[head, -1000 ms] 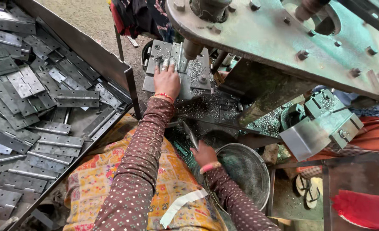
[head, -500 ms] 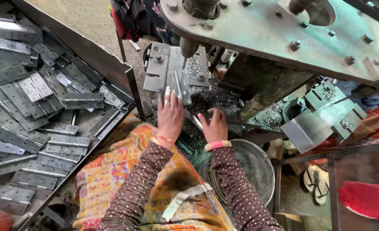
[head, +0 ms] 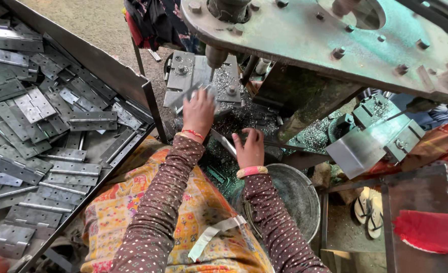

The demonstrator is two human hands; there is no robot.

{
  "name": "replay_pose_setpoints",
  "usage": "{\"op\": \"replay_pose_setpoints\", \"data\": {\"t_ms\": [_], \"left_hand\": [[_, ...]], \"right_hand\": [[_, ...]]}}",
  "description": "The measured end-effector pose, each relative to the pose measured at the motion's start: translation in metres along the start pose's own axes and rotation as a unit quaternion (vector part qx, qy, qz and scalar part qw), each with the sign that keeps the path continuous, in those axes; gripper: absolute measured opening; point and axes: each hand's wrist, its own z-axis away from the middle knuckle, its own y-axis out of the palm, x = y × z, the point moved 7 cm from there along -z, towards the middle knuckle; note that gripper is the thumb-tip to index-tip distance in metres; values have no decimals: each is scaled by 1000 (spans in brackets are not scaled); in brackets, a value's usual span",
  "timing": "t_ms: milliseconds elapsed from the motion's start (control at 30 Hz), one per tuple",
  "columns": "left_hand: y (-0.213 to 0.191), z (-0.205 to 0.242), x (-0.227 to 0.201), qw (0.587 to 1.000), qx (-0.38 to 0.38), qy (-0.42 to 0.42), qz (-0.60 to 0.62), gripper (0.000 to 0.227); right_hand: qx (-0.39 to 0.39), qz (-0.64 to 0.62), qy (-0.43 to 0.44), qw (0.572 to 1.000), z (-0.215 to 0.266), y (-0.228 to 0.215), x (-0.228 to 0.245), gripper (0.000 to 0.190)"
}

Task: The person operates a metalworking machine, repeatedly placing rectangular metal pieces into a mold and pressing a lever to process them. They then remove the processed pieces and place them into a pile on the left.

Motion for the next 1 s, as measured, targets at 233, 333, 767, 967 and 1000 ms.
{"op": "replay_pose_setpoints", "data": {"t_ms": [233, 333, 767, 967, 1000], "left_hand": [[45, 35, 40, 968, 189, -153, 60, 53], [15, 34, 15, 993, 84, -80, 10, 55], [25, 16, 29, 980, 107, -112, 128, 43], [37, 15, 25, 969, 184, -114, 117, 35], [46, 10, 24, 964, 206, -116, 123, 36]], "right_hand": [[66, 23, 38, 997, -3, 10, -6, 46], [95, 31, 41, 994, -3, 11, -1, 49], [327, 93, 129, 932, 135, 132, -130, 49], [434, 203, 84, 874, 61, 71, -83, 68], [430, 217, 85, 872, 39, 59, -65, 71]]}}
